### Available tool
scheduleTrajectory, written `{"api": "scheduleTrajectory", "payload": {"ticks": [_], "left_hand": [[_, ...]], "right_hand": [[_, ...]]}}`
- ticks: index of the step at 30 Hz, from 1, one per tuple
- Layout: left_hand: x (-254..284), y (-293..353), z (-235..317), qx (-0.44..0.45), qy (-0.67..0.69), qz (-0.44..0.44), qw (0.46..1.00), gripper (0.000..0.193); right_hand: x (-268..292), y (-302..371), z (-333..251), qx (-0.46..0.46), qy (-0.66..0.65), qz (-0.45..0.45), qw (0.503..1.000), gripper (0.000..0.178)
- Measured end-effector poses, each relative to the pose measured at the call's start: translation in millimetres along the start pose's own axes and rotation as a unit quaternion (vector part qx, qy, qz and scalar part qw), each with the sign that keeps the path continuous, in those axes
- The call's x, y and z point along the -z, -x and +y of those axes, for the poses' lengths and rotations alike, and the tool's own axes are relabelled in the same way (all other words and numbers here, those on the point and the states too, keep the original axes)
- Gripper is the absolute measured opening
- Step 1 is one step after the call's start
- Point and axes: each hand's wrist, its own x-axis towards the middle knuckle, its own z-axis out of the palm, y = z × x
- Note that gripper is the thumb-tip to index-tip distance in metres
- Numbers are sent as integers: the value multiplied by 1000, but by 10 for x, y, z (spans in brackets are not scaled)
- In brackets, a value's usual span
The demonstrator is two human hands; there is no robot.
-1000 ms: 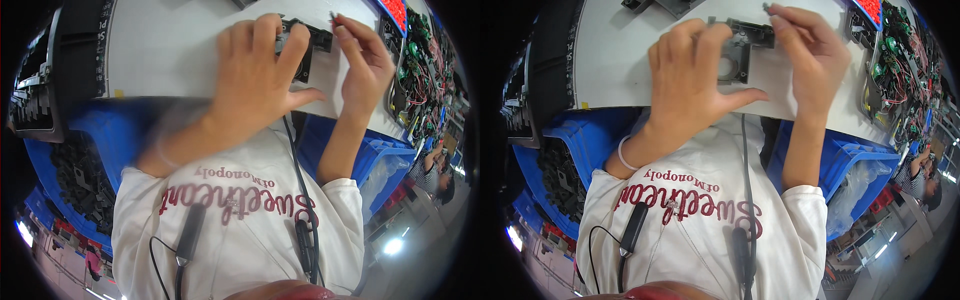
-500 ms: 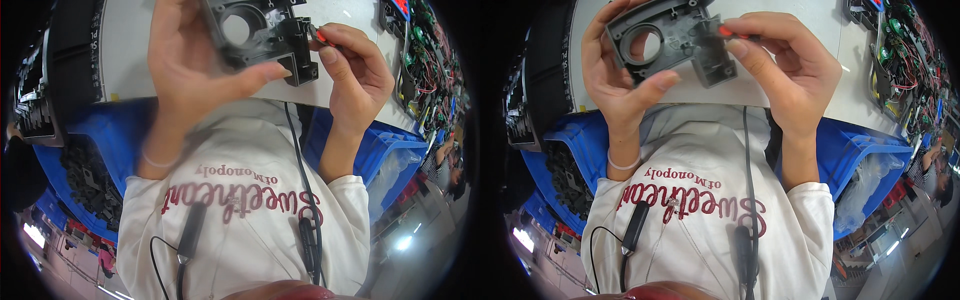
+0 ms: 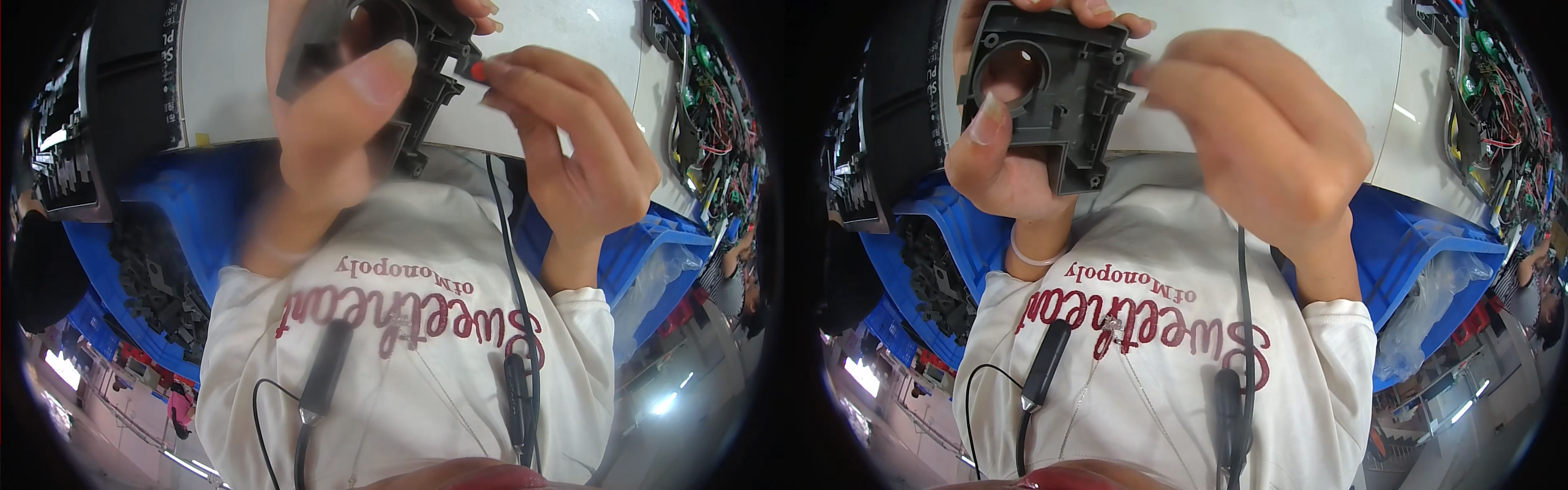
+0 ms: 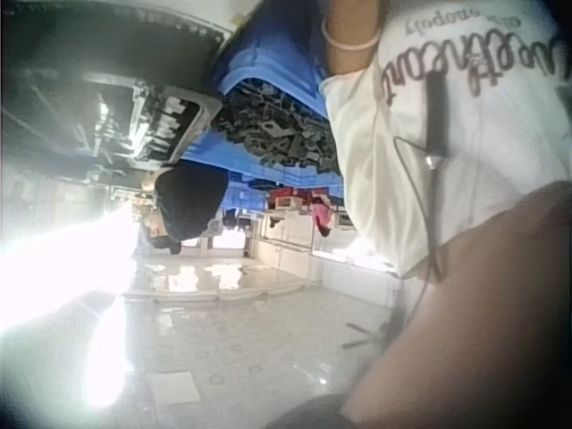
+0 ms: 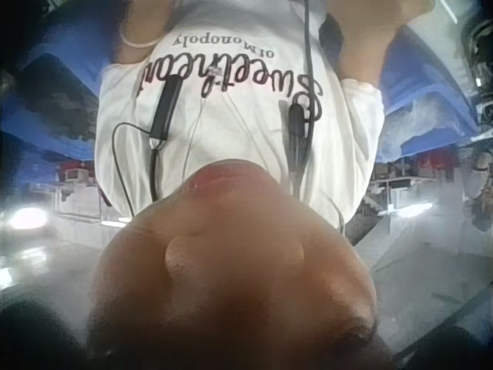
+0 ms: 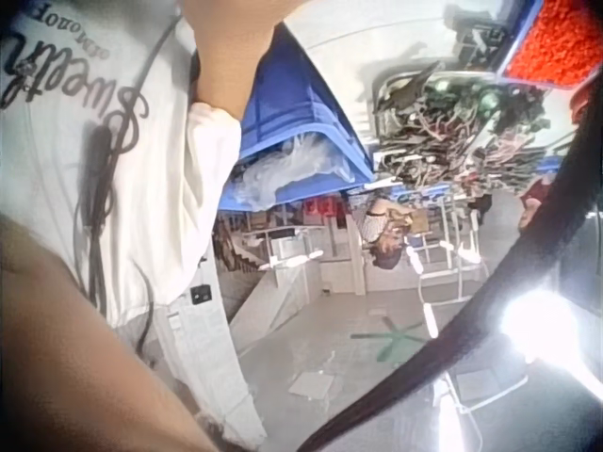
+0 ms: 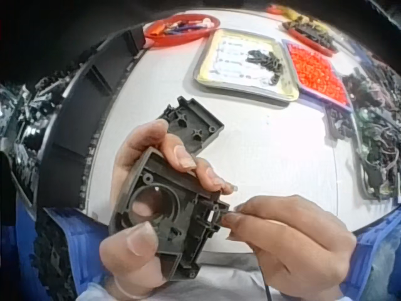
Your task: Assembling electronic and mechanical components including a fan, circuit board, and buttons into a plastic toy housing.
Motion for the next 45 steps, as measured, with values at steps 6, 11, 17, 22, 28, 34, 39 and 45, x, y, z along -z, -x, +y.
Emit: {"api": "scheduleTrajectory", "payload": {"ticks": [6,11,17,22,28,34,39,45], "left_hand": [[108,41,44,11,38,-33,999,85],[245,-23,-135,-26,68,-67,995,78],[113,75,-76,-15,39,-18,999,71],[581,-321,-183,-106,121,-305,939,67],[334,-112,-24,-126,-7,-265,956,68],[511,-317,-196,-172,85,-372,908,66],[445,-236,-148,-191,-4,-290,938,63],[540,-275,-92,-169,1,-197,966,61]], "right_hand": [[-43,-55,-65,76,82,-28,993,20],[-68,-76,-161,59,126,-45,989,19],[-88,-76,-185,50,136,-38,989,16],[-78,-122,-165,74,136,-41,987,17],[3,-191,-42,45,45,-62,996,22],[-113,-181,200,115,14,-4,993,16],[-24,-224,165,-15,-89,-44,995,27],[1147,-151,918,-227,429,39,874,31]]}}
